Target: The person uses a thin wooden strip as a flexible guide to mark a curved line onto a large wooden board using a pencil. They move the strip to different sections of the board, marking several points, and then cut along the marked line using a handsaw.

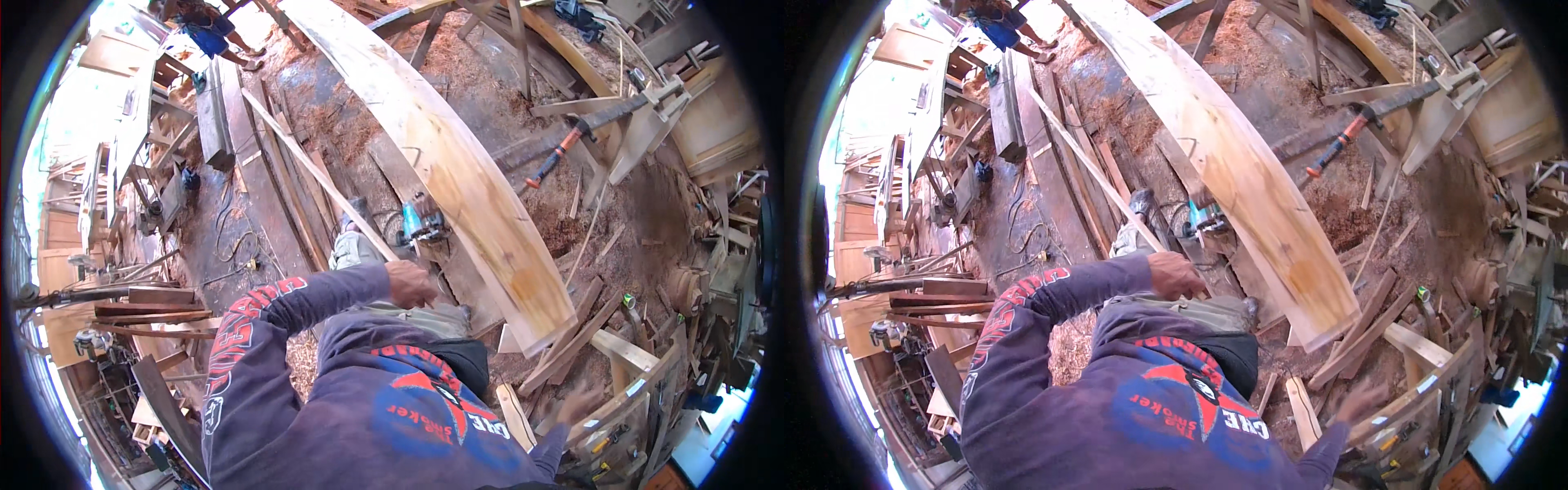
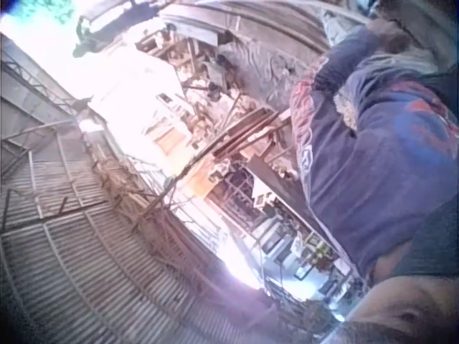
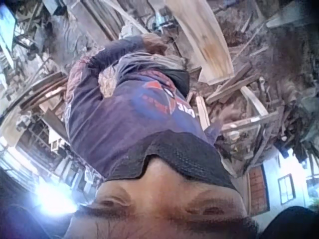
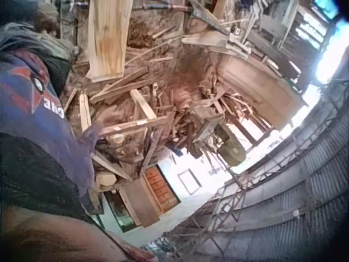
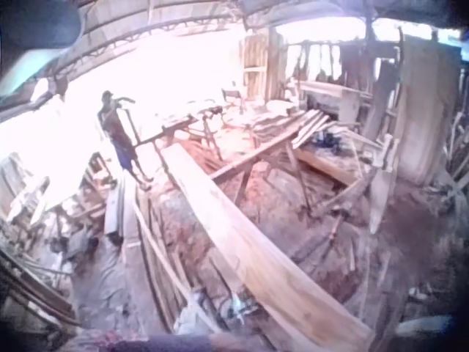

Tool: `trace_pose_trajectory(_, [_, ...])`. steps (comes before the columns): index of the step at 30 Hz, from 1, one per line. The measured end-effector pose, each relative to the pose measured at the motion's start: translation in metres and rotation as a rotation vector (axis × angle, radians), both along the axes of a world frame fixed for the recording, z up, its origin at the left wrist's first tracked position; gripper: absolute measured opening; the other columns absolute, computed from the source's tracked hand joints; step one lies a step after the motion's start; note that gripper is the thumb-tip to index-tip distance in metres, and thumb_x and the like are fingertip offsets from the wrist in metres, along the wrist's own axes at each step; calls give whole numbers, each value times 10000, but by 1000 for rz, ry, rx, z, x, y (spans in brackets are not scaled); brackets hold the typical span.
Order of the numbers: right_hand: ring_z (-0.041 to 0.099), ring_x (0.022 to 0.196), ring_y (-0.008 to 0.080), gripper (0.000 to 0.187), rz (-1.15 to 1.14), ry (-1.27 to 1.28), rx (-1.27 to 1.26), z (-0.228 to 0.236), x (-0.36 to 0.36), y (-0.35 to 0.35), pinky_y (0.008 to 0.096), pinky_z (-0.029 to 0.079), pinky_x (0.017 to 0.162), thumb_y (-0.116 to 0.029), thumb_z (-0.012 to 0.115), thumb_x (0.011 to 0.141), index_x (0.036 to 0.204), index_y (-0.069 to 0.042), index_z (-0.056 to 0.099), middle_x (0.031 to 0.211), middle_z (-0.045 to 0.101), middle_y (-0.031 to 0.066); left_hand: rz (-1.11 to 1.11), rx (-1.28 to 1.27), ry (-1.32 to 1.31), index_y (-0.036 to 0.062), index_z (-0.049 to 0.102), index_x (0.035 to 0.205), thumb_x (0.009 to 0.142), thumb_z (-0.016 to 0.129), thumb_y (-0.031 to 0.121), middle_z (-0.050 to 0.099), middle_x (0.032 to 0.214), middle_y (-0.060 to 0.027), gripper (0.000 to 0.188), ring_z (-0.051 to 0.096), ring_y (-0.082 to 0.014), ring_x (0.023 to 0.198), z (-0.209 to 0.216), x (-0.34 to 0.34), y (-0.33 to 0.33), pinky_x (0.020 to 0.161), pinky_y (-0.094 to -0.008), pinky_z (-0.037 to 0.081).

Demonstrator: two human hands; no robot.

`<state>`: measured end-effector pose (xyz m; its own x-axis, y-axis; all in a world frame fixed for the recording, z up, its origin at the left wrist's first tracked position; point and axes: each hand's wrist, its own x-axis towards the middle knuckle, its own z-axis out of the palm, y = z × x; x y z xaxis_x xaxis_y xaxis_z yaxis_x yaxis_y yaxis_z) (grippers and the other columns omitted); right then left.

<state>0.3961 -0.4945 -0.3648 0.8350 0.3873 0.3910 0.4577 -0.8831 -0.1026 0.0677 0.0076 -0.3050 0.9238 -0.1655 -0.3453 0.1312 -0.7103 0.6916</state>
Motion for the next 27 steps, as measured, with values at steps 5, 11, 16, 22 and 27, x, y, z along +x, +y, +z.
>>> trace_pose_trajectory(5, [571, 1069, 361, 368, 820, 559, 231, 52, -136, 354, 399, 453, 946, -179, 663, 881, 1163, 36, 566, 1121, 605, 206, -245, 118, 45, 96, 677, 854, 726, 674, 228, 687, 810, -135, 184, 675, -343, 812, -38, 12, 132, 676, -466, 532])
trace_pose_trajectory(11, [606, 936, 447, 462, 931, 742, -61, 31, -250, 609, 488, 507, 784, -177, 647, 870, 1259, 12, 483, 1040, 616, 264, -65, 90, 12, 24, 706, 833, 649, 687, 161, 677, 822, -211, 230, 674, -377, 783, 3, 3, 306, 680, -460, 549])
trace_pose_trajectory(16, [612, 784, 470, 288, 728, 766, -105, 69, -295, 725, 543, 492, 654, -146, 553, 920, 1160, 7, 512, 910, 633, 267, -65, 74, -52, -11, 708, 844, 670, 673, 166, 677, 844, -239, 251, 676, -388, 814, 19, -18, 408, 721, -459, 553])
trace_pose_trajectory(22, [623, 725, 464, 263, 695, 729, -149, 36, -314, 791, 561, 486, 623, -249, 486, 967, 1112, -37, 545, 811, 639, 268, -117, 118, -65, -30, 702, 828, 685, 640, 127, 675, 834, -254, 221, 675, -395, 822, -12, -30, 471, 732, -454, 556])
trace_pose_trajectory(27, [649, 697, 434, 283, 635, 675, -102, 18, -318, 833, 558, 500, 618, -299, 473, 972, 1042, -48, 584, 748, 643, 262, -122, 133, -99, -23, 701, 784, 682, 637, 98, 674, 815, -250, 171, 674, -396, 795, -40, -26, 516, 704, -460, 555])
